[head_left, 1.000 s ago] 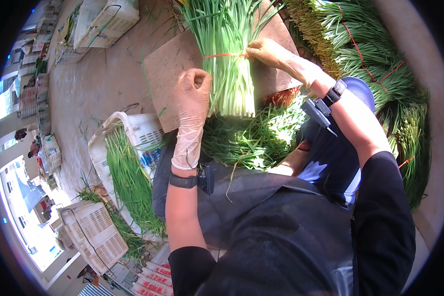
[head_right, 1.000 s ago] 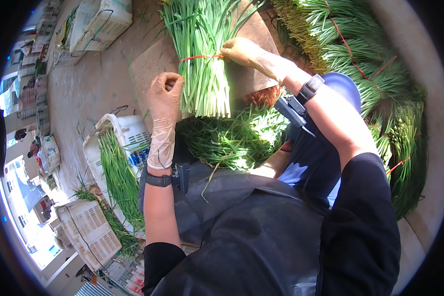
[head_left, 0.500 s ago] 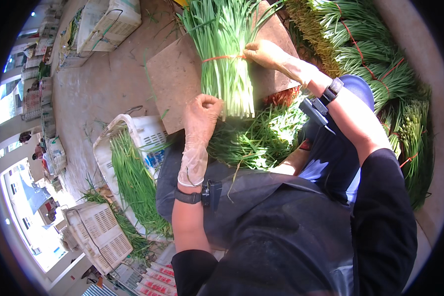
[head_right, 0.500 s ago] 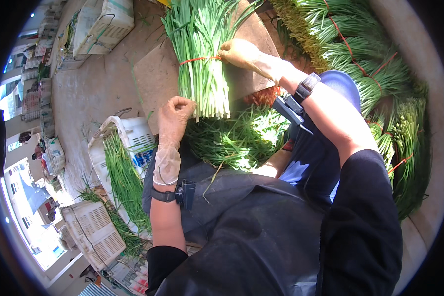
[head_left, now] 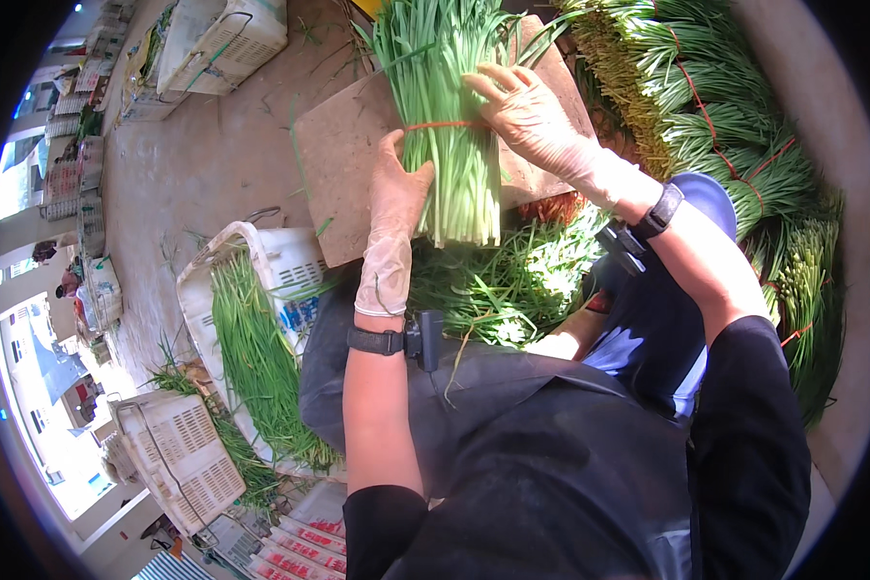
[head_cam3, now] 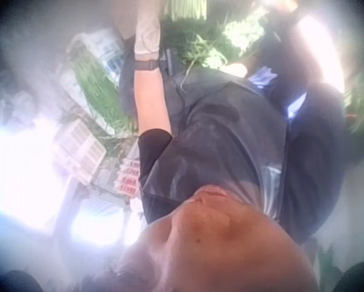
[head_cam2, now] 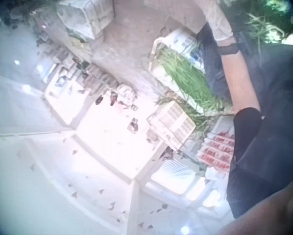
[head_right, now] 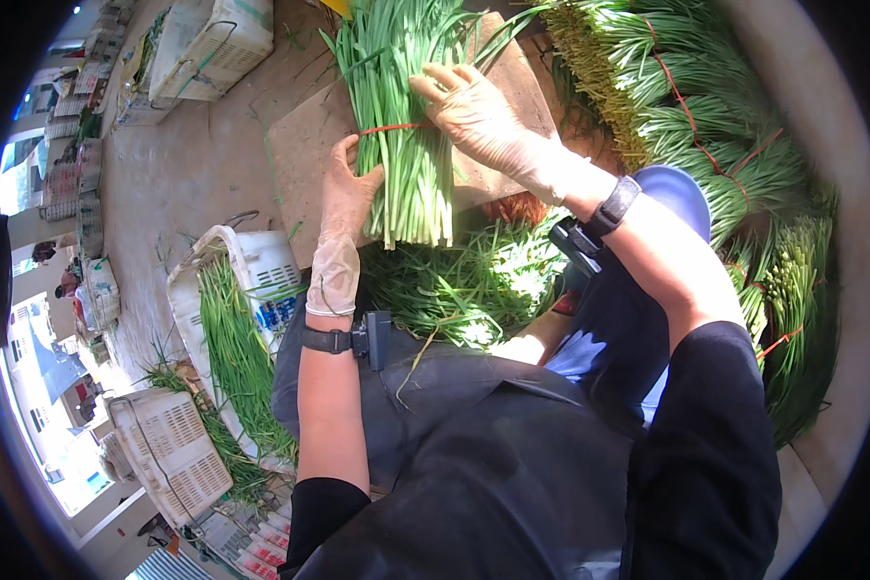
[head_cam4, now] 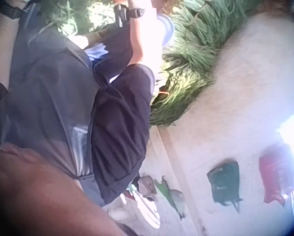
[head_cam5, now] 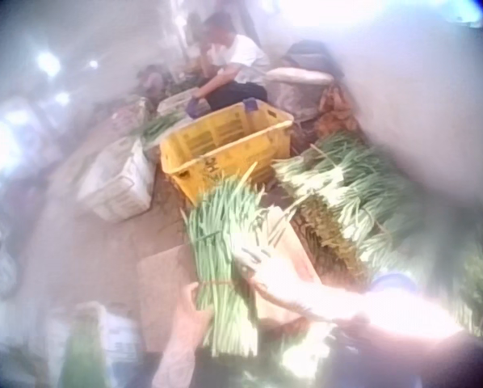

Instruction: The person bundles green onions by cleaning individual stalks, grouping them, and securing the bundles with red ties.

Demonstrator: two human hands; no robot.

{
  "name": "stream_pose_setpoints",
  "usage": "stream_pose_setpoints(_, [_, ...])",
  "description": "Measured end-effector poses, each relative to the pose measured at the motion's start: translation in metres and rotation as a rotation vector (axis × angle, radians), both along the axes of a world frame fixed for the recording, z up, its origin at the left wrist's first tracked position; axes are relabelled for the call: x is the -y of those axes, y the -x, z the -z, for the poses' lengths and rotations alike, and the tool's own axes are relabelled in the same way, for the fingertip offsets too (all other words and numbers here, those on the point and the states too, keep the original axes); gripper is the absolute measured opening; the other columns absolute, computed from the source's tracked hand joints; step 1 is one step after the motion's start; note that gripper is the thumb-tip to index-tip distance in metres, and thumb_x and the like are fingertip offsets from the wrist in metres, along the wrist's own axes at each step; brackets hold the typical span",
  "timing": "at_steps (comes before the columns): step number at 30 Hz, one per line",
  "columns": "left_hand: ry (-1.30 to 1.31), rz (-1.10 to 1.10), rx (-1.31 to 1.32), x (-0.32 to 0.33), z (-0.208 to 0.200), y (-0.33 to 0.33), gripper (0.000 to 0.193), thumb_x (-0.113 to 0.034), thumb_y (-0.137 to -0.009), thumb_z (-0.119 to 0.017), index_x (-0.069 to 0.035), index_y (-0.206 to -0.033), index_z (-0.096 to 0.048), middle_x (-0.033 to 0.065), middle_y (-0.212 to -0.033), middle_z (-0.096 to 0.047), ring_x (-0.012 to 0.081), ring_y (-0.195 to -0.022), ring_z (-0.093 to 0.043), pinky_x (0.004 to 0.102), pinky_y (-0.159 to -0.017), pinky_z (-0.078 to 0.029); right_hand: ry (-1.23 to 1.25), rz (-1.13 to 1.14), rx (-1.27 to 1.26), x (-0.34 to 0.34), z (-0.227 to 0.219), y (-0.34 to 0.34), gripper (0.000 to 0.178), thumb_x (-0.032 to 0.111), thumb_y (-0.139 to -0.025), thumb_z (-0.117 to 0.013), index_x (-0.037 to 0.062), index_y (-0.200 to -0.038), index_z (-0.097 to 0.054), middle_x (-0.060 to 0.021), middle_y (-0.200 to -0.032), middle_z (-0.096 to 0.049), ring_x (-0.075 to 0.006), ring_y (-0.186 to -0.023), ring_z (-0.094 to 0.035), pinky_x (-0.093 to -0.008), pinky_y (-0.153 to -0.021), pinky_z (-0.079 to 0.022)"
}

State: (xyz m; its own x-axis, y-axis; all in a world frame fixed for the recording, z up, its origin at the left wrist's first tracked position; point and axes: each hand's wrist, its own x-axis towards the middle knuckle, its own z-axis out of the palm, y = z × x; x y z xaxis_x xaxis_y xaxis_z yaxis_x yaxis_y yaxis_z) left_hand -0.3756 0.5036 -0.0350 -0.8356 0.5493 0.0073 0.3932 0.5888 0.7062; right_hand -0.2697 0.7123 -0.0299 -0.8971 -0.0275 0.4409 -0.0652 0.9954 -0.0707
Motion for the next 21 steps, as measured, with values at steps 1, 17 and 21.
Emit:
stream_pose_setpoints(1, [-0.011,-0.006,0.014,-0.003,0.005,0.001,0.059,-0.011,-0.075,-0.075,-0.002,-0.127,-0.050,0.0157,-0.112,-0.063,0.0254,-0.103,-0.062,0.0354,-0.091,-0.049,-0.033,-0.104,-0.017,-0.008,0.000,0.000,0.020,0.019,-0.083,-0.055,0.0117,-0.098,-0.065,-0.0032,-0.142,-0.048,-0.0255,-0.132,-0.041,-0.0399,-0.107,-0.035])
stream_pose_setpoints(17, [-0.250,-0.054,0.451,-0.010,-0.004,-0.002,0.043,-0.007,-0.085,-0.071,-0.006,-0.125,-0.055,0.0078,-0.108,-0.062,0.0139,-0.095,-0.059,0.0279,-0.087,-0.049,0.019,-0.440,0.282,-0.036,-0.005,-0.001,0.058,0.009,-0.084,-0.056,0.0209,-0.140,-0.048,-0.0102,-0.134,-0.050,-0.0342,-0.124,-0.048,-0.0406,-0.108,-0.040])
stream_pose_setpoints(21, [-0.266,0.233,-0.336,-0.005,0.007,0.002,0.045,-0.001,-0.078,-0.073,-0.008,-0.120,-0.060,0.0054,-0.110,-0.059,0.0156,-0.099,-0.058,0.0299,-0.085,-0.050,0.021,-0.384,0.248,-0.035,-0.002,-0.003,0.058,0.012,-0.085,-0.053,0.0236,-0.142,-0.046,-0.0101,-0.133,-0.050,-0.0333,-0.122,-0.048,-0.0404,-0.107,-0.040])
